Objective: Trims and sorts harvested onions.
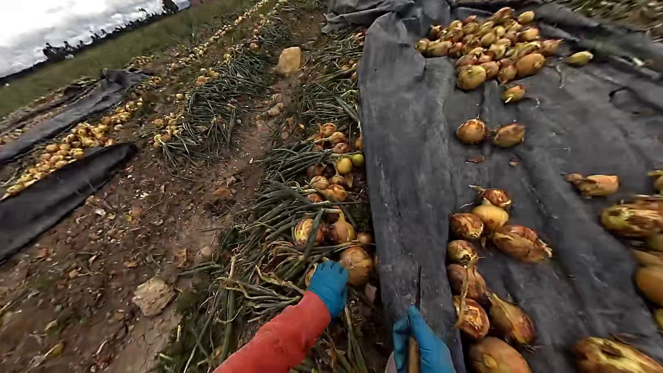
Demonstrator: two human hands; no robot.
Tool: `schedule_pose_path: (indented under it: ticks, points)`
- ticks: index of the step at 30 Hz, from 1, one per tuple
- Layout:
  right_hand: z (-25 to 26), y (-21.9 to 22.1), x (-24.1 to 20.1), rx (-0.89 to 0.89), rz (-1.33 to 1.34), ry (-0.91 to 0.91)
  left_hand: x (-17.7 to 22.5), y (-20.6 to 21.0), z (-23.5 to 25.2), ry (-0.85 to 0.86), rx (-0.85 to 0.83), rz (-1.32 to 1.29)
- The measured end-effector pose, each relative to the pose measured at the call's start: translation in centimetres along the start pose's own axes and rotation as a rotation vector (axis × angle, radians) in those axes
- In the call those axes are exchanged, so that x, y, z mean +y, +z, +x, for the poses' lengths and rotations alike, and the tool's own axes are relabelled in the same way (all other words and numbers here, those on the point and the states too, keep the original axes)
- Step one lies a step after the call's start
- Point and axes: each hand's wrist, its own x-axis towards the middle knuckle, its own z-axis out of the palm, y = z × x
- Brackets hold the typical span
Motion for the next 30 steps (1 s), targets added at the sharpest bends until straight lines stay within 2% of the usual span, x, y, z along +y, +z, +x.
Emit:
schedule_pose_path:
  ticks: [2, 5, 7, 9, 11, 13, 15, 17, 19, 21, 23, 25, 28, 30]
  points:
    - [0.6, 0.3, 0.4, 0.006, -0.006, 0.036, 0.9, -0.4, 3.1, -0.017, -0.004, -0.052]
    - [0.8, 1.1, 0.1, 0.04, 0.021, 0.051, 2.0, 1.1, 7.3, -0.295, -0.054, -0.137]
    - [0.6, 1.2, 0.1, 0.042, 0.042, 0.038, 2.0, 2.2, 8.2, -0.394, -0.066, -0.125]
    - [0.3, 0.8, 0.1, -0.002, 0.048, 0.011, 1.2, 2.3, 7.6, -0.411, -0.113, -0.17]
    - [-0.4, 0.1, -0.9, -0.058, 0.033, -0.043, 0.1, 1.8, 6.2, -0.423, -0.113, -0.375]
    - [-1.0, -1.0, -2.7, -0.094, 0.003, -0.121, -1.1, 1.2, 4.2, -0.45, -0.092, -0.759]
    - [-0.7, -2.5, -4.4, -0.103, -0.077, -0.152, -1.4, 1.1, 0.8, -0.364, -0.037, -1.084]
    - [1.0, -3.8, -4.8, -0.129, -0.203, -0.137, -0.5, 0.9, -3.0, -0.201, 0.063, -1.314]
    - [2.7, -4.2, -4.3, -0.227, -0.36, -0.095, 0.7, 0.6, -5.8, 0.008, 0.127, -1.541]
    - [3.1, -3.5, -4.8, -0.358, -0.421, -0.119, 2.2, 0.2, -7.1, 0.193, 0.13, -1.65]
    - [3.1, -2.9, -5.1, -0.443, -0.375, -0.206, 2.8, -0.4, -7.0, 0.368, 0.08, -1.636]
    - [3.8, -3.0, -5.1, -0.45, -0.365, -0.272, 2.5, -1.1, -6.2, 0.454, 0.056, -1.534]
    - [5.4, -3.6, -4.5, -0.349, -0.492, -0.325, 2.9, -2.9, -5.6, 0.245, 0.117, -1.211]
    - [6.4, -3.7, -3.8, -0.29, -0.514, -0.349, 3.3, -4.3, -5.0, 0.052, 0.199, -0.687]
